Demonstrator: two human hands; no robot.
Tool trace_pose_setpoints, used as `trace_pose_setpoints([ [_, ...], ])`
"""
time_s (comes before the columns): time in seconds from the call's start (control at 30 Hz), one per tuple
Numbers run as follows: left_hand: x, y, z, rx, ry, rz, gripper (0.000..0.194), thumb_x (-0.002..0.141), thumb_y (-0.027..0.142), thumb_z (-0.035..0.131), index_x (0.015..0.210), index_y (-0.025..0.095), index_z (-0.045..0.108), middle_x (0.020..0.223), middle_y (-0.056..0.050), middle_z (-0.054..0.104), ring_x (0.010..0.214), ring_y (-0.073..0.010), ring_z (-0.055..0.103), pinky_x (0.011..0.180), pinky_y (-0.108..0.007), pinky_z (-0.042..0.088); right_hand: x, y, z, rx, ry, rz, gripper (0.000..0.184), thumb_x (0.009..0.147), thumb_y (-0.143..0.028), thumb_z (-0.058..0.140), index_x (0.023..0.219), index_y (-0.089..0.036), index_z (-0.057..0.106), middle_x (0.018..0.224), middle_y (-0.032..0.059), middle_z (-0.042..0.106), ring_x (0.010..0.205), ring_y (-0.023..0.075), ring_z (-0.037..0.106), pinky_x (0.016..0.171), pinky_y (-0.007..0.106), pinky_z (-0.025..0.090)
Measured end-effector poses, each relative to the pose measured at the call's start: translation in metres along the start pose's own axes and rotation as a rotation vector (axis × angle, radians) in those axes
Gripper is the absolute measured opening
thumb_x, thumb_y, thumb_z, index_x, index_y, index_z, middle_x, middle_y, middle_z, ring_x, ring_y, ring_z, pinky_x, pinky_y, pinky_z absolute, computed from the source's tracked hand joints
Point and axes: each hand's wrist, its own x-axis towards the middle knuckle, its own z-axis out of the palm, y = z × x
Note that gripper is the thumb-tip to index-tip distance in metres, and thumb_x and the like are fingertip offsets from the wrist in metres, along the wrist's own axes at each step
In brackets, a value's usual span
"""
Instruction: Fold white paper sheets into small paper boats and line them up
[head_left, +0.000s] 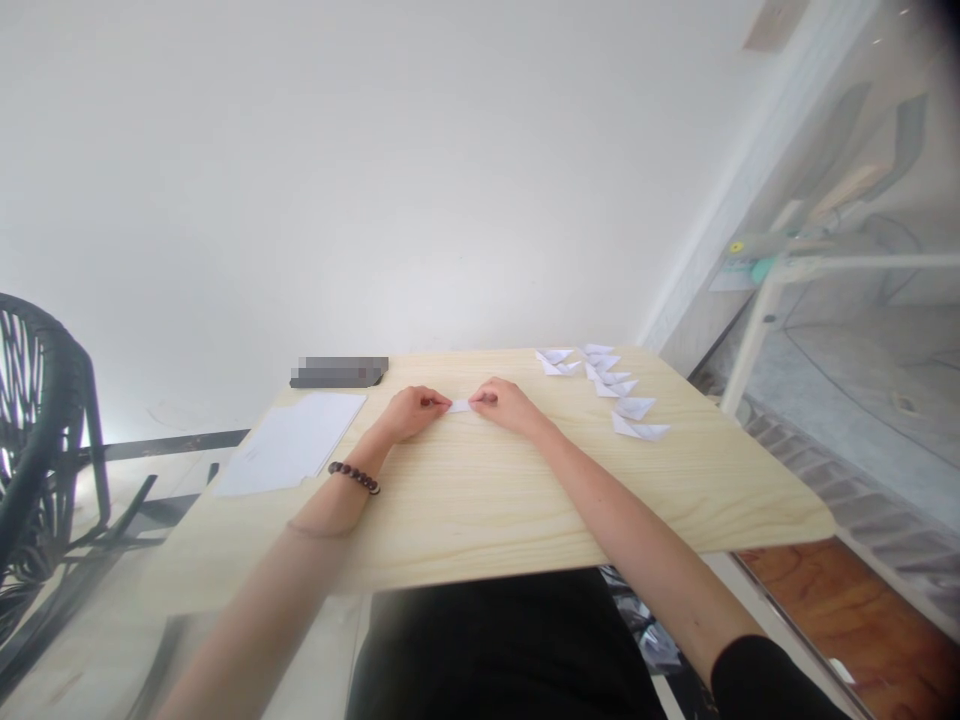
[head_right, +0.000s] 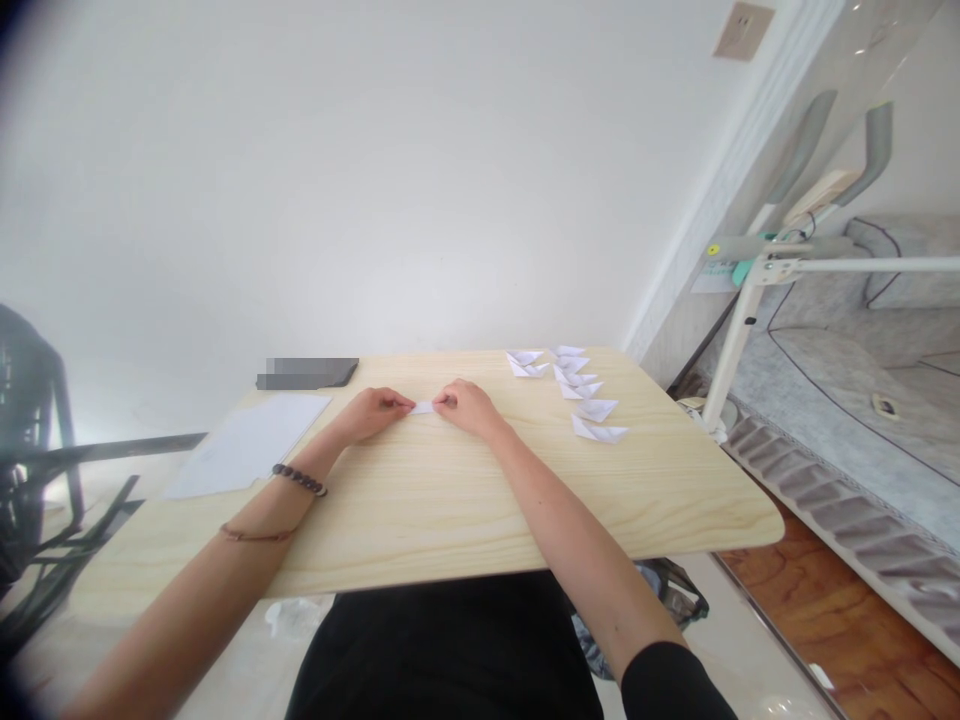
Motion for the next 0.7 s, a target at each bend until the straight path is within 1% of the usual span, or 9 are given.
trace_pose_setpoints([
  [0.23,0.004,-0.001,0.005,0.066,0.024,-0.019,0.025,0.069,0.038,0.048,0.082,0.023,0.064,0.083,0.001,0.065,0.076,-0.0154,0.056,0.07,-0.024,0.041,0.0,-0.005,0.003,-0.074,0.031,0.027,0.012,0.071,-0.025,0.054,0.074,-0.019,0.063,0.079,0.0017,0.056,0.072,0.0104,0.049,0.067,0.022,0.036],
  [0.37,0.005,-0.002,0.006,0.064,0.025,-0.011,0.024,0.068,0.037,0.048,0.082,0.024,0.063,0.084,0.001,0.064,0.076,-0.0145,0.055,0.069,-0.023,0.041,0.001,-0.006,0.004,-0.106,0.038,0.045,0.013,0.072,-0.028,0.053,0.074,-0.019,0.062,0.078,0.0019,0.056,0.073,0.011,0.049,0.068,0.023,0.036],
  [0.53,0.004,0.002,0.007,0.094,0.04,-0.038,0.029,0.071,0.044,0.045,0.082,0.024,0.062,0.08,0.0,0.064,0.074,-0.0147,0.055,0.066,-0.024,0.04,0.002,-0.009,0.006,-0.148,0.049,0.082,0.016,0.069,-0.034,0.057,0.072,-0.019,0.06,0.077,0.0017,0.056,0.074,0.0119,0.05,0.071,0.024,0.036],
  [0.7,0.004,0.009,0.008,0.172,0.07,-0.094,0.029,0.067,0.047,0.048,0.081,0.025,0.061,0.082,0.001,0.063,0.077,-0.0162,0.055,0.065,-0.025,0.038,0.002,-0.012,0.007,-0.166,0.053,0.111,0.016,0.069,-0.035,0.057,0.073,-0.02,0.06,0.078,0.0014,0.056,0.075,0.0122,0.05,0.071,0.024,0.036],
])
